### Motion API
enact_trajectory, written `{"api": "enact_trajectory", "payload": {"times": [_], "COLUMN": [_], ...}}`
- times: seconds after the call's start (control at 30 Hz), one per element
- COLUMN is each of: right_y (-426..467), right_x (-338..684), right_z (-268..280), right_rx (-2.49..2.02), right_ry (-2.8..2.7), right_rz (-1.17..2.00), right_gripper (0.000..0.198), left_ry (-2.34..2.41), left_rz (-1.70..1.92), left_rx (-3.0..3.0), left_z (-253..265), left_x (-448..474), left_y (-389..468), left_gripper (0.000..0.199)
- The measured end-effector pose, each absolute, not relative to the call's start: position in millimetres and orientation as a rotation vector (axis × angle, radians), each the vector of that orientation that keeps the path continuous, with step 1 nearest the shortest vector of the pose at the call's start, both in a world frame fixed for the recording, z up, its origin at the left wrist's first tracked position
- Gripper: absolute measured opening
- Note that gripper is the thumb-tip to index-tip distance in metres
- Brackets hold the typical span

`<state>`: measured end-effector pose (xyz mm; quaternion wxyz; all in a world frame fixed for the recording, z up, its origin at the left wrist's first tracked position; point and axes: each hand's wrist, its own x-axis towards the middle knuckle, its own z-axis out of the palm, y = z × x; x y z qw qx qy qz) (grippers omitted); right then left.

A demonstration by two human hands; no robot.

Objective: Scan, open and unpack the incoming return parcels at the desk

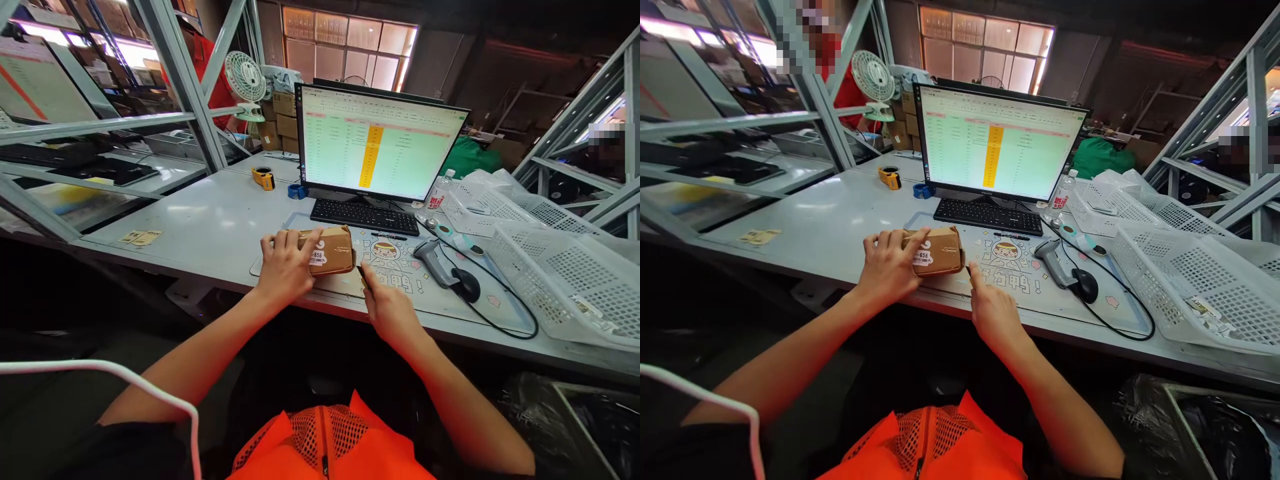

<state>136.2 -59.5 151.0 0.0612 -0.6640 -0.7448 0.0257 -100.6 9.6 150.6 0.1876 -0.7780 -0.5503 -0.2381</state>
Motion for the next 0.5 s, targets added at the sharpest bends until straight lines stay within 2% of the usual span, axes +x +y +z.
{"api": "enact_trajectory", "payload": {"times": [0.13, 0.27, 0.5], "right_y": [-39.6, -2.4, 56.1], "right_x": [181.1, 188.6, 134.0], "right_z": [163.0, 185.7, 195.3], "right_rx": [-1.49, -1.044, -0.771], "right_ry": [-2.197, -2.397, -2.617], "right_rz": [-0.009, -0.03, -0.107], "right_gripper": [0.056, 0.054, 0.056], "left_ry": [-1.486, -1.38, -1.382], "left_rz": [-0.811, -0.945, -1.147], "left_rx": [-2.282, -2.35, -2.435], "left_z": [154.9, 151.8, 142.6], "left_x": [-130.5, -154.6, -189.0], "left_y": [21.7, 30.2, 38.4], "left_gripper": [0.095, 0.096, 0.101]}}
